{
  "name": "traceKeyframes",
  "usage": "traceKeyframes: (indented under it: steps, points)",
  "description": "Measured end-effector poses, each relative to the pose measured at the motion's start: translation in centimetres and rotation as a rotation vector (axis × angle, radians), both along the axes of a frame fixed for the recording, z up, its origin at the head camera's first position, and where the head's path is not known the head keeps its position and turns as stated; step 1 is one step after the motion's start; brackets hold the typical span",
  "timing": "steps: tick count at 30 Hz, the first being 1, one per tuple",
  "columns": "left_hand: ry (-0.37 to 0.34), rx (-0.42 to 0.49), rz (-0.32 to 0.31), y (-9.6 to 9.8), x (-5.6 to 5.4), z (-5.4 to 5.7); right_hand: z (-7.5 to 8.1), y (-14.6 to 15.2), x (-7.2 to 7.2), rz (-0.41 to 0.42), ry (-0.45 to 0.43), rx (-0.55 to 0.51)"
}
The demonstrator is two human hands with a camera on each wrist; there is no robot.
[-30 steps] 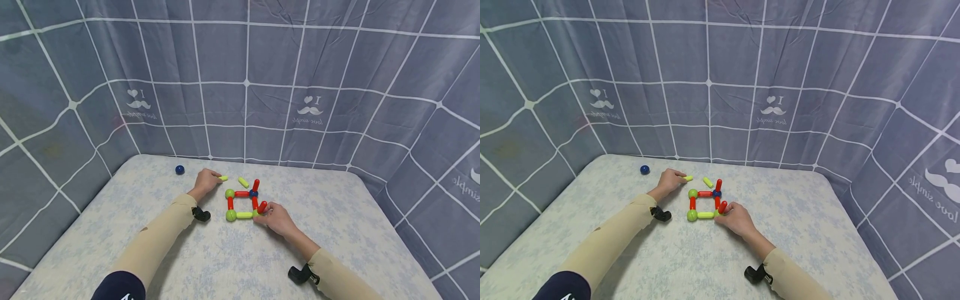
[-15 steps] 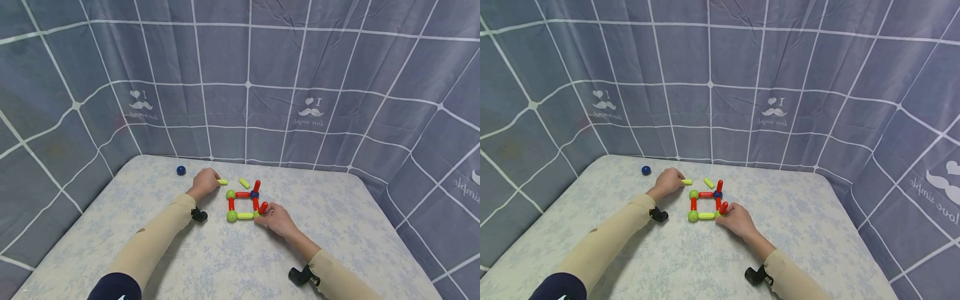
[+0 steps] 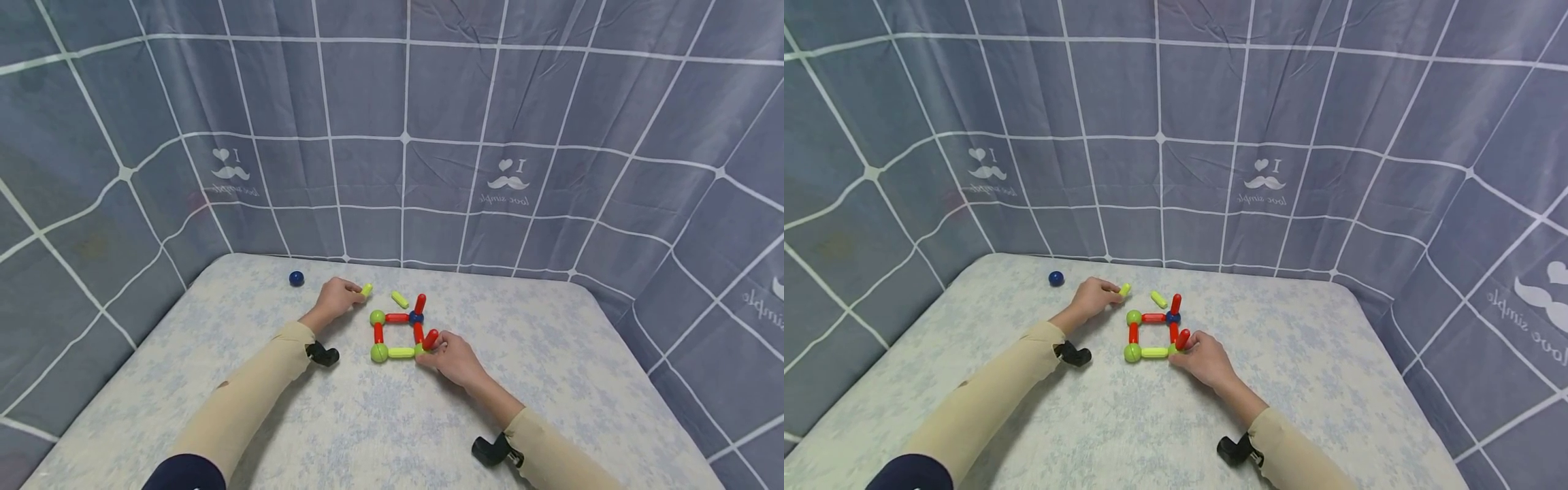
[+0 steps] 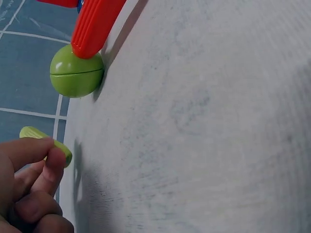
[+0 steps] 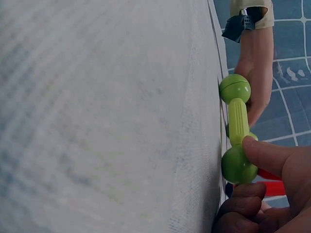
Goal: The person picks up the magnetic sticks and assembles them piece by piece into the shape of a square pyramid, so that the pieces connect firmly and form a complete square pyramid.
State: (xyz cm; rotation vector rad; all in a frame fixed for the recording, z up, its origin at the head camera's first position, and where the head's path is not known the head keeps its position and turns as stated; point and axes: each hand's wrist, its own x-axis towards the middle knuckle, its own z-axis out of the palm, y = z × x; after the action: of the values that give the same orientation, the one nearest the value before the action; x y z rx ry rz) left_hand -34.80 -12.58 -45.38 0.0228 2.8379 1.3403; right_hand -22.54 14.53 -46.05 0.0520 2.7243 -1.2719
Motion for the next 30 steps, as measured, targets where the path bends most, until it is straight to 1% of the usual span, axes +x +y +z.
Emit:
traceKeyframes:
  steps: [2,8,10,14,16,18,22,30]
  points:
    - [-0.007,0.039,0.000,-0.1,0.0,0.0,0.1,0.0,0.0,0.001,0.000,0.002]
    - [-0.014,0.111,0.001,-0.1,0.4,0.0,0.3,0.0,-0.1,-0.002,-0.006,0.010]
    - [-0.016,0.141,0.003,-0.1,0.6,-0.1,0.3,-0.1,-0.1,-0.004,-0.004,0.017]
    - [-0.031,0.233,0.001,0.0,1.2,-0.4,0.2,0.0,0.0,-0.005,0.003,0.025]
    - [-0.051,0.285,-0.002,0.0,1.5,-0.7,0.1,0.0,0.0,-0.002,0.006,0.026]
    - [-0.072,0.317,-0.008,0.1,1.8,-0.9,0.0,0.0,0.1,0.001,0.004,0.028]
    - [-0.098,0.350,-0.025,0.2,2.3,-1.1,-0.1,0.0,0.2,0.006,0.006,0.024]
    - [-0.070,0.372,-0.066,0.4,2.7,-1.2,-0.1,0.1,0.1,0.007,0.019,0.024]
